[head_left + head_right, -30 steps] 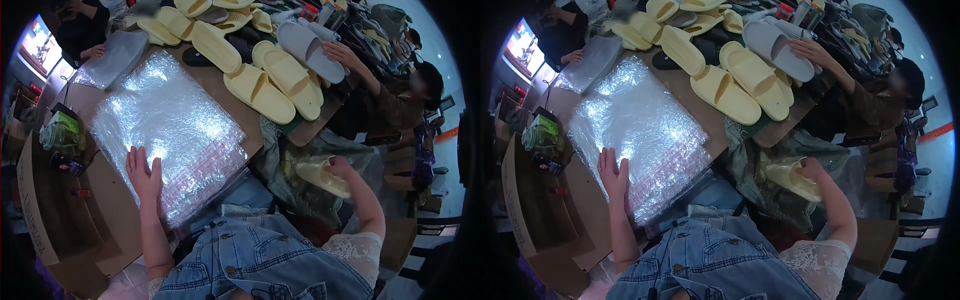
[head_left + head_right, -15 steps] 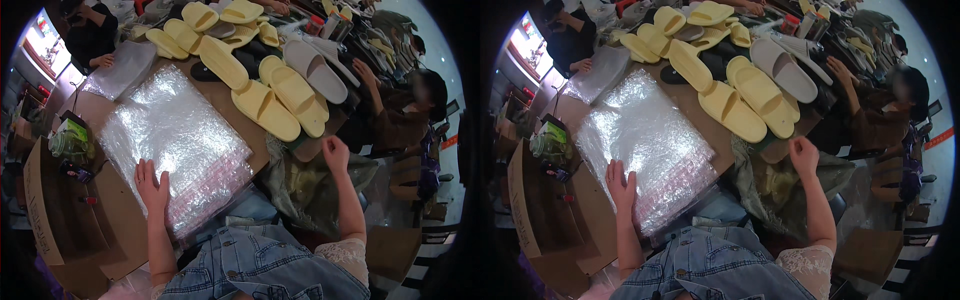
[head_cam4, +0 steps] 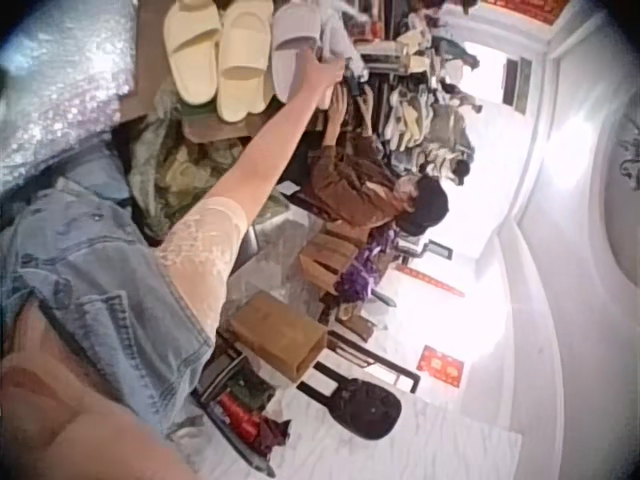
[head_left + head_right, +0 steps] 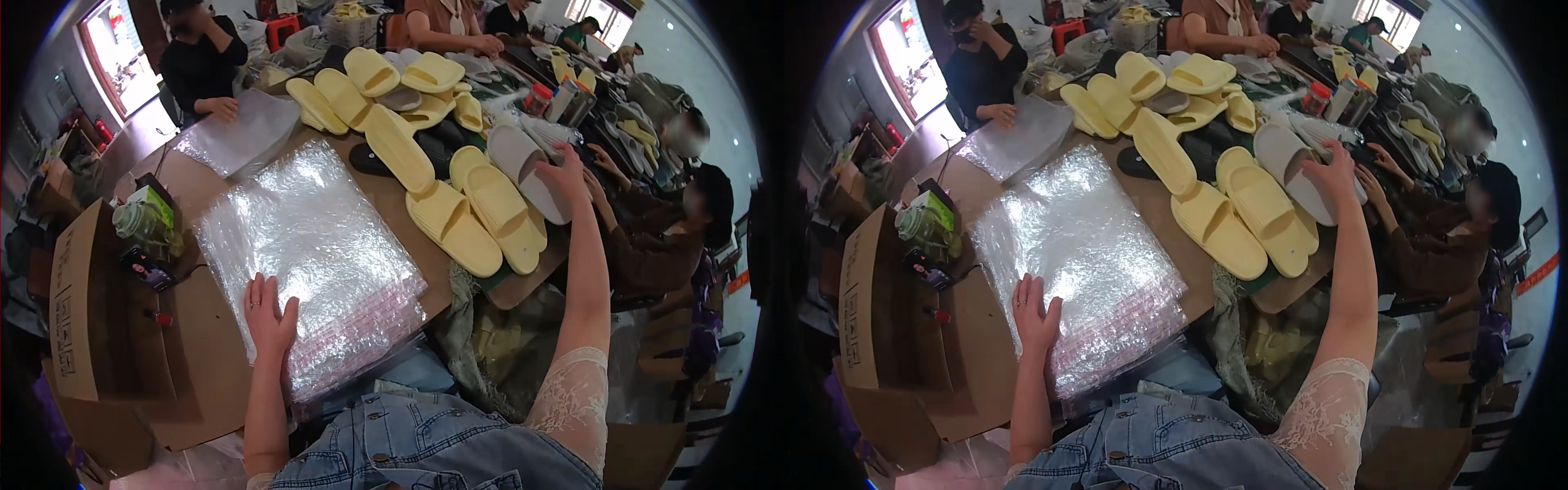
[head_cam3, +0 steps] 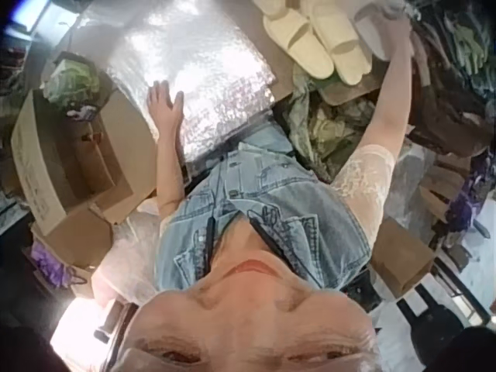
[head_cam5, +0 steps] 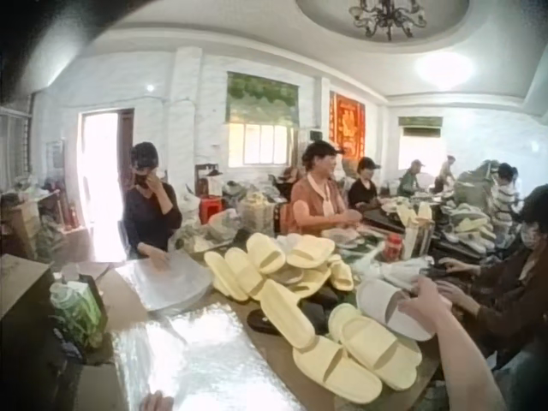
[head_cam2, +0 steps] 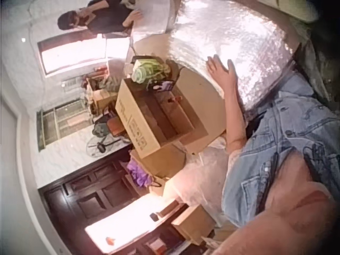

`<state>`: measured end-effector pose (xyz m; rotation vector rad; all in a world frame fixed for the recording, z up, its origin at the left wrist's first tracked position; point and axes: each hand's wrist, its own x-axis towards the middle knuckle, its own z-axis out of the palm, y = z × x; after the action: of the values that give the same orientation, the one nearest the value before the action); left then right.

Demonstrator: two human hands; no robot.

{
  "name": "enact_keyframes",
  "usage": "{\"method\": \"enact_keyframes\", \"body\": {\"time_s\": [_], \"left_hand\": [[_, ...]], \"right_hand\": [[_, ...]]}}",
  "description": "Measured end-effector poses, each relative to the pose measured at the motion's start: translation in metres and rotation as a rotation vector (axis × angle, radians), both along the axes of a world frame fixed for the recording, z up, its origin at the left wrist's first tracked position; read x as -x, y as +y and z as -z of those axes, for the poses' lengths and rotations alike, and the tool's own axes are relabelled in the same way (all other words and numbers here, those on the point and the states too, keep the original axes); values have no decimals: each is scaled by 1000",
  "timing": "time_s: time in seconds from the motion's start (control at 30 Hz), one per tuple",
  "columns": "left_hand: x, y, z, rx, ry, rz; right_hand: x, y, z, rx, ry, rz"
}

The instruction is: The person places pairs of yellow, white, and black slippers onto a sheet of bubble wrap on a table, then folds the wrap over to enclose them. The person repeats this process for multiple pairs of slippers throughout the clip.

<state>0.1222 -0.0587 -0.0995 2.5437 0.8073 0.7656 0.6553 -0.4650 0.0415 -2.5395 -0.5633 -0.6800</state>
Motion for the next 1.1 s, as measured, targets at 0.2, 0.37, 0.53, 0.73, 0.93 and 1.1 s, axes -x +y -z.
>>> {"method": "enact_keyframes", "body": {"time_s": [0.2, 0.37, 0.53, 0.73, 0.93, 1.1], "left_hand": [[-1, 0, 3, -6, -7, -4], [-1, -2, 1, 7, 5, -24], [2, -3, -3, 25, 15, -23], [1, -2, -3, 56, 21, -43], [0, -2, -1, 48, 6, -44], [0, -2, -1, 44, -5, -45]], "right_hand": [[7, 26, 15, -143, -92, 128], [87, 62, -29, -165, -340, -25], [193, 123, -42, -214, -288, -434], [306, 226, -19, -142, 59, -789], [336, 294, 62, -22, 365, -747], [335, 277, 80, -93, 450, -634]]}}
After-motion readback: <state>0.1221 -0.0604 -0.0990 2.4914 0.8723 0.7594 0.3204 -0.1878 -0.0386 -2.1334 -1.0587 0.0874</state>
